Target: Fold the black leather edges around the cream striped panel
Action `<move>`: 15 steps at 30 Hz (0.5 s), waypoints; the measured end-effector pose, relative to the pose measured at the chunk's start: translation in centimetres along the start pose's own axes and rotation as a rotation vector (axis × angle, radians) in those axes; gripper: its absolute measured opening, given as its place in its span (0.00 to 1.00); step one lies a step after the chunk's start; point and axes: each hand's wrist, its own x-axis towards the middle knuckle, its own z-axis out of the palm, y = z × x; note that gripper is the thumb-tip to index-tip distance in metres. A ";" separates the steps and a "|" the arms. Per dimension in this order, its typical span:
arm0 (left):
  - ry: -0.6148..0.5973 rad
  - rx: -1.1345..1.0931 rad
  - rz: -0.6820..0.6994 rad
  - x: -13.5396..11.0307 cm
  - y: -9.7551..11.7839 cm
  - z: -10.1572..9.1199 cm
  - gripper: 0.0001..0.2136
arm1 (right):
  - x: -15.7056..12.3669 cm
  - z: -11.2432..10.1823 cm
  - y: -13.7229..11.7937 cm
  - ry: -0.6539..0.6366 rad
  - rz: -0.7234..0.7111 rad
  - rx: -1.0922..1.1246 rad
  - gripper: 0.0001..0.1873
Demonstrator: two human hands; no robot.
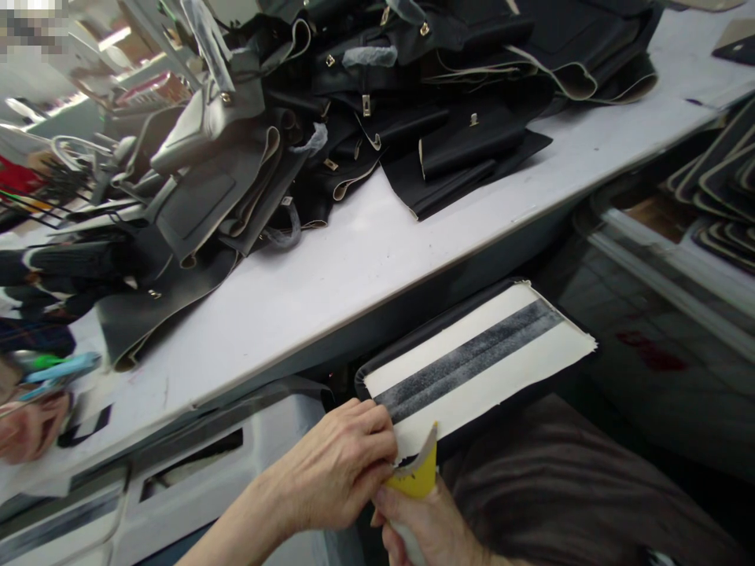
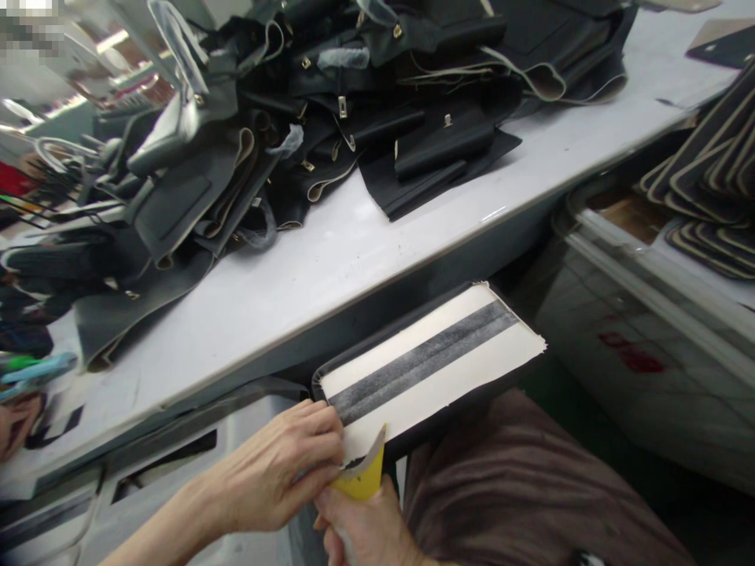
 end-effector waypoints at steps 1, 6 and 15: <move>0.000 -0.006 -0.002 0.0 0.0 0.0 0.06 | 0.1 -0.1 0.1 -0.001 -0.001 -0.004 0.36; -0.008 -0.017 -0.016 0.1 -0.1 0.1 0.05 | 0.2 -0.4 0.0 -0.001 -0.006 -0.027 0.36; 0.037 -0.153 -0.070 0.0 -0.4 0.6 0.03 | -0.1 -0.4 -0.8 0.040 -0.004 -0.053 0.34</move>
